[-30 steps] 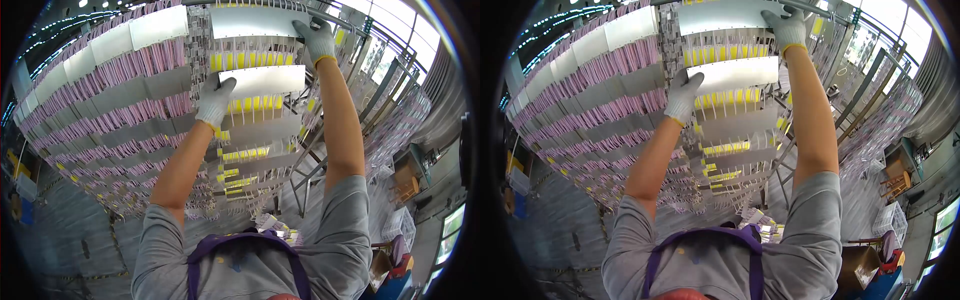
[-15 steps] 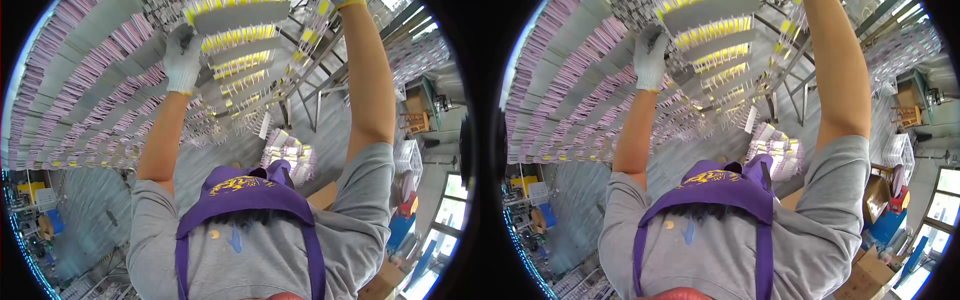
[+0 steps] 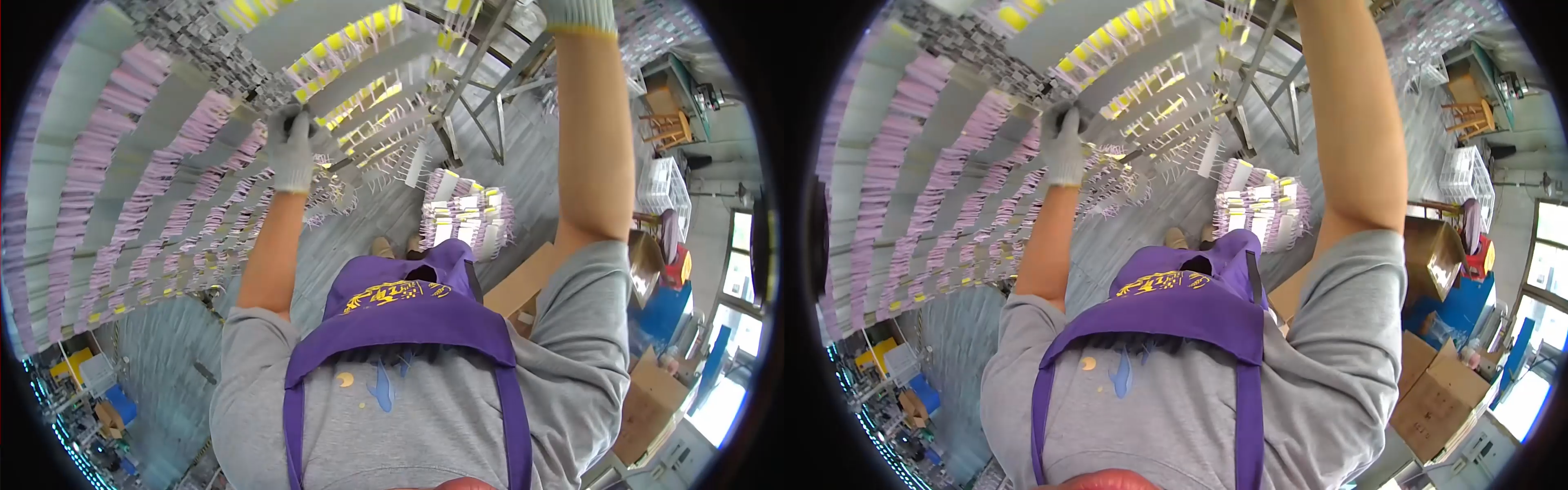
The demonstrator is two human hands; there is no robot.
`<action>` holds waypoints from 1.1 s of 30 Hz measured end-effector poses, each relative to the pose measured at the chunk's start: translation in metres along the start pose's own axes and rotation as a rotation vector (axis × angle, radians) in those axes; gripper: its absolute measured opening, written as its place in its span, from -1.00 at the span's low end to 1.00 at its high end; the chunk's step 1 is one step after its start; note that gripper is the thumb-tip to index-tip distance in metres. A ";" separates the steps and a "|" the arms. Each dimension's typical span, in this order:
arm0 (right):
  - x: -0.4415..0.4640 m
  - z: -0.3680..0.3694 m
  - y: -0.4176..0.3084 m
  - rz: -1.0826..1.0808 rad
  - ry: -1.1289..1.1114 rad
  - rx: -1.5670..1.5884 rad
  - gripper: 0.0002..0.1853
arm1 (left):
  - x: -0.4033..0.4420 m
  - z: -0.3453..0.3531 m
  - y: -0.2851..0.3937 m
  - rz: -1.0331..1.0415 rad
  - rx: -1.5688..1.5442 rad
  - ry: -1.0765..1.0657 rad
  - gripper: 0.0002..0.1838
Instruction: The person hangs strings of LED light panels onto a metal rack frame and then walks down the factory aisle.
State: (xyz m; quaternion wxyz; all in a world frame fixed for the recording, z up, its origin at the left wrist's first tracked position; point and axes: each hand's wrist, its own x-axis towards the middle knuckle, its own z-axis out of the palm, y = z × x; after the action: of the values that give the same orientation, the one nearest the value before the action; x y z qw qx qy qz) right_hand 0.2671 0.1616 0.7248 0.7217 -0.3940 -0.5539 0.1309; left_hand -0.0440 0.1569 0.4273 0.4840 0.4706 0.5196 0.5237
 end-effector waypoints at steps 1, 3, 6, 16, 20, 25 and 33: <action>-0.018 -0.021 0.022 0.093 -0.003 0.014 -0.57 | -0.011 0.001 0.004 0.006 -0.150 -0.043 -0.42; -0.069 -0.090 0.097 0.144 -0.195 -0.306 -0.56 | -0.007 0.008 -0.019 0.061 -0.015 -0.019 -0.35; -0.190 -0.160 0.176 0.441 -0.220 -0.534 -0.70 | 0.002 0.021 -0.062 0.005 0.221 0.007 -0.13; -0.710 -0.368 0.346 1.876 -0.721 -0.890 -0.45 | 0.023 0.072 -0.192 0.030 0.557 0.146 -0.47; -0.775 -0.398 0.406 1.886 -0.744 -1.006 -0.41 | -0.054 0.048 -0.244 -0.307 0.400 -0.051 -0.54; -0.836 -0.394 0.525 1.855 -0.818 -0.976 -0.29 | -0.068 0.067 -0.308 -0.368 0.110 -0.031 -0.63; -0.893 -0.359 0.576 1.877 -0.902 -0.923 -0.38 | -0.093 0.056 -0.332 -0.428 0.345 -0.069 -0.64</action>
State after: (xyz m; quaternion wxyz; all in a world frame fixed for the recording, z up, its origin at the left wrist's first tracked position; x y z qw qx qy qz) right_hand 0.4192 -0.1717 -0.3355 -0.1401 -0.7979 -0.2448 0.5327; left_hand 0.0256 0.0660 0.0975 0.5138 0.4433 0.6719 0.2968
